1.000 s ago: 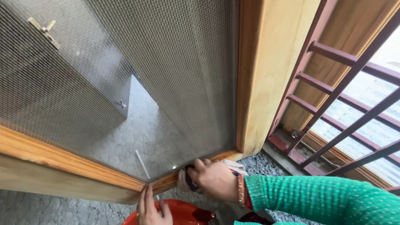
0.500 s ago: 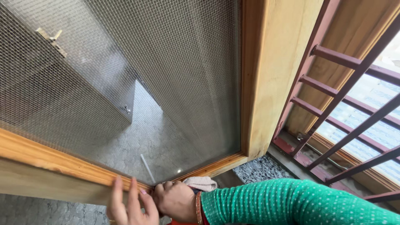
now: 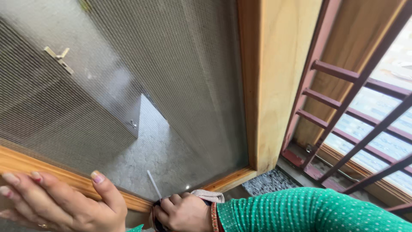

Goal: The person wipes the metal bars and the mesh screen of a window using a cloth, reaching various parts of the frame and sills.

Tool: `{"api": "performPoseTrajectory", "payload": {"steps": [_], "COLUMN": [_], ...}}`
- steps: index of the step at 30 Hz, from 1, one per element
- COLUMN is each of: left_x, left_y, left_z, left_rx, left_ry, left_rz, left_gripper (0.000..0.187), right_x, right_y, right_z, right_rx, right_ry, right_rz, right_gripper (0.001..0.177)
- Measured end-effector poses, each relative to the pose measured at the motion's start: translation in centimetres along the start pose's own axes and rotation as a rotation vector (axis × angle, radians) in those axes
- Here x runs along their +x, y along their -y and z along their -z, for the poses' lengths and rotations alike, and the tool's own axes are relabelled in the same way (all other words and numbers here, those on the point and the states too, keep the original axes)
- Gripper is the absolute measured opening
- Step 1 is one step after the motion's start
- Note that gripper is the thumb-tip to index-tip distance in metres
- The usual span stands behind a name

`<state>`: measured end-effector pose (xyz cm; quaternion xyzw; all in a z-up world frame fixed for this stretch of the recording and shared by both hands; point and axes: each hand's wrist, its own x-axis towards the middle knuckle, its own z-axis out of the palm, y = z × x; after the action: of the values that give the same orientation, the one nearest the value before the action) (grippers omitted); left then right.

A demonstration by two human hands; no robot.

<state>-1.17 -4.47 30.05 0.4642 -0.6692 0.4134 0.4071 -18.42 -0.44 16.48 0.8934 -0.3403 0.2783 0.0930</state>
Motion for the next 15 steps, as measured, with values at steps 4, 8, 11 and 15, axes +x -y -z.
{"api": "performPoseTrajectory", "payload": {"steps": [4,8,11,15], "left_x": [3.3,4.8,5.1,4.9], "left_y": [-0.2,-2.2,-2.3,-2.0], "left_z": [-0.6,-0.7,-0.5,-1.3], "left_rx": [0.022,0.178,0.135,0.12], "left_ry": [0.062,0.12,0.119,0.06], "left_rz": [0.103,0.233,0.227,0.2], "left_gripper": [0.067,0.074,0.076,0.075], "right_x": [1.1,1.8,0.7,-0.2], "right_y": [0.0,-0.2,-0.9,-0.3], "right_z": [1.1,1.4,0.6,-2.7], "right_rx": [0.028,-0.095,-0.15,-0.218], "right_ry": [-0.099,-0.123,-0.134,-0.153], "right_rz": [0.009,0.112,0.229,0.146], "right_gripper": [0.042,0.037,0.044,0.035]}}
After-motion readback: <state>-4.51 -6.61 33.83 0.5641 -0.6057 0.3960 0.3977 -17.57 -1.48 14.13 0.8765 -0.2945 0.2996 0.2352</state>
